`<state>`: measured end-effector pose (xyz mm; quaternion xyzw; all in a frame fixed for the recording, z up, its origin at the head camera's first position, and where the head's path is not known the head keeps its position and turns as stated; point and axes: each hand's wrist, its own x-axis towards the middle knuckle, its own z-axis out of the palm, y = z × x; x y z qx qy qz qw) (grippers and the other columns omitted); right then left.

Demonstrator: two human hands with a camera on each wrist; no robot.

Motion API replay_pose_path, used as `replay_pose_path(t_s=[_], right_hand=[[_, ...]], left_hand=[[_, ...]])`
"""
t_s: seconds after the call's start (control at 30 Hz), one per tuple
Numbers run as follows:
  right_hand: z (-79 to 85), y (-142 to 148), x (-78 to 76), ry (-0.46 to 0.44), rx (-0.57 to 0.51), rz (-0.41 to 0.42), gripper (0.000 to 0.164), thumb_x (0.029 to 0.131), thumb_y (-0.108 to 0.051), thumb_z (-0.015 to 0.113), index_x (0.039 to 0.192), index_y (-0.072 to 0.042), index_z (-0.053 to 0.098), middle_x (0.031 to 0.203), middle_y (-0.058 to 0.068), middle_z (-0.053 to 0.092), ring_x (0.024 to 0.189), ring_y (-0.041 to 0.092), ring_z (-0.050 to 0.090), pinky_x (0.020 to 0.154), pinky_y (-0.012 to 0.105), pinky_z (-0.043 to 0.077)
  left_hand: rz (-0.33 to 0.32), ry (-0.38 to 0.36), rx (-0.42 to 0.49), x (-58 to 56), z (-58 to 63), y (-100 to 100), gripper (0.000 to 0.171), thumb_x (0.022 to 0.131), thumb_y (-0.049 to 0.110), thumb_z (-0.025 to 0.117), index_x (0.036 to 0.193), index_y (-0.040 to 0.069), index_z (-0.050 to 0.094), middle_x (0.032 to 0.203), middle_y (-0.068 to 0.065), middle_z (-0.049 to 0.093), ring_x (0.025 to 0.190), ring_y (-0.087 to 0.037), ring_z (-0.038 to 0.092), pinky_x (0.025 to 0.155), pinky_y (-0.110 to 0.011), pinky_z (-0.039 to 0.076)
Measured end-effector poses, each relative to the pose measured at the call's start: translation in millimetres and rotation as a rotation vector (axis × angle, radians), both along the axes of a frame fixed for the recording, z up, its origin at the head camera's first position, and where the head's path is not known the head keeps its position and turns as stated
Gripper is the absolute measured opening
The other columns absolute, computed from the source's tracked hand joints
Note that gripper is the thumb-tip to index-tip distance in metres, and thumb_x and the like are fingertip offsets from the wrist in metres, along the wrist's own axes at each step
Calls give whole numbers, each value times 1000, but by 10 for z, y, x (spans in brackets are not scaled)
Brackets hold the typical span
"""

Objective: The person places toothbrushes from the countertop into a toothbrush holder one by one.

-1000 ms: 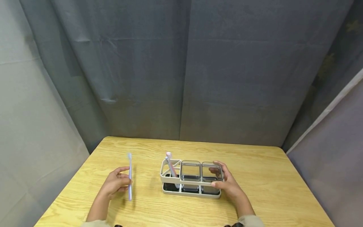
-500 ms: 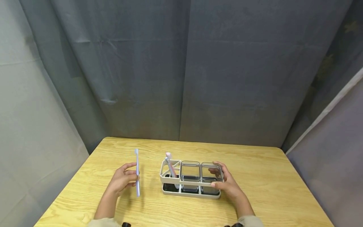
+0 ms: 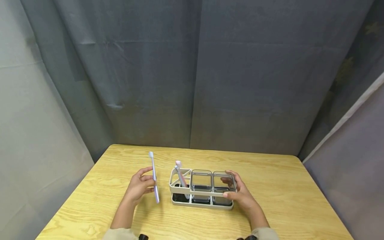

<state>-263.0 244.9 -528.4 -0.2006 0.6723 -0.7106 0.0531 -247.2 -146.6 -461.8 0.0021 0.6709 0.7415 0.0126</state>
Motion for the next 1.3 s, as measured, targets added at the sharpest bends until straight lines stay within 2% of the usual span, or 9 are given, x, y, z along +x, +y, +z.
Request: replay_pose_path(t_s=[0.23, 0.5, 0.63, 0.83, 1.03, 1.3], right_hand=[[-1, 0, 4, 12, -4, 10, 82, 75, 3, 65, 143, -7, 21, 132, 31, 35, 123, 43, 30, 100, 22, 27], [-1, -5, 13, 19, -8, 14, 82, 75, 3, 65, 143, -6, 20, 132, 34, 33, 122, 43, 31, 101, 28, 26], [-7, -10, 9, -4, -15, -2, 83, 74, 4, 66, 143, -6, 21, 132, 32, 34, 122, 42, 31, 101, 26, 27], [-10, -21, 10, -12, -33, 3, 83, 74, 4, 66, 143, -5, 20, 132, 34, 33, 122, 42, 31, 100, 24, 27], [-6, -18, 20, 33, -47, 34, 82, 76, 4, 64, 143, 0, 16, 130, 36, 32, 121, 39, 34, 100, 25, 26], [22, -26, 25, 41, -37, 36, 80, 77, 4, 63, 143, -3, 18, 131, 36, 32, 121, 41, 33, 100, 30, 27]], left_hand=[[78, 19, 59, -33, 28, 195, 62, 73, -10, 60, 132, 1, 43, 89, -13, 55, 72, -21, 60, 64, -36, 54], [170, 40, 113, -23, 26, 354, 61, 76, -12, 58, 132, 3, 40, 90, -13, 52, 72, -18, 59, 65, -33, 53], [203, 59, 145, 2, 49, 413, 60, 79, -11, 58, 133, 5, 38, 92, -13, 50, 74, -17, 58, 67, -31, 52], [251, 90, 217, 21, 77, 487, 60, 78, -14, 56, 131, 5, 36, 90, -11, 50, 73, -16, 57, 67, -30, 52], [245, 168, 300, 26, 44, 553, 63, 76, -14, 56, 131, 7, 33, 93, -12, 50, 77, -18, 56, 69, -29, 52], [230, 298, 380, 14, 29, 648, 62, 76, -15, 59, 128, 6, 32, 93, -12, 48, 81, -18, 54, 69, -27, 52]])
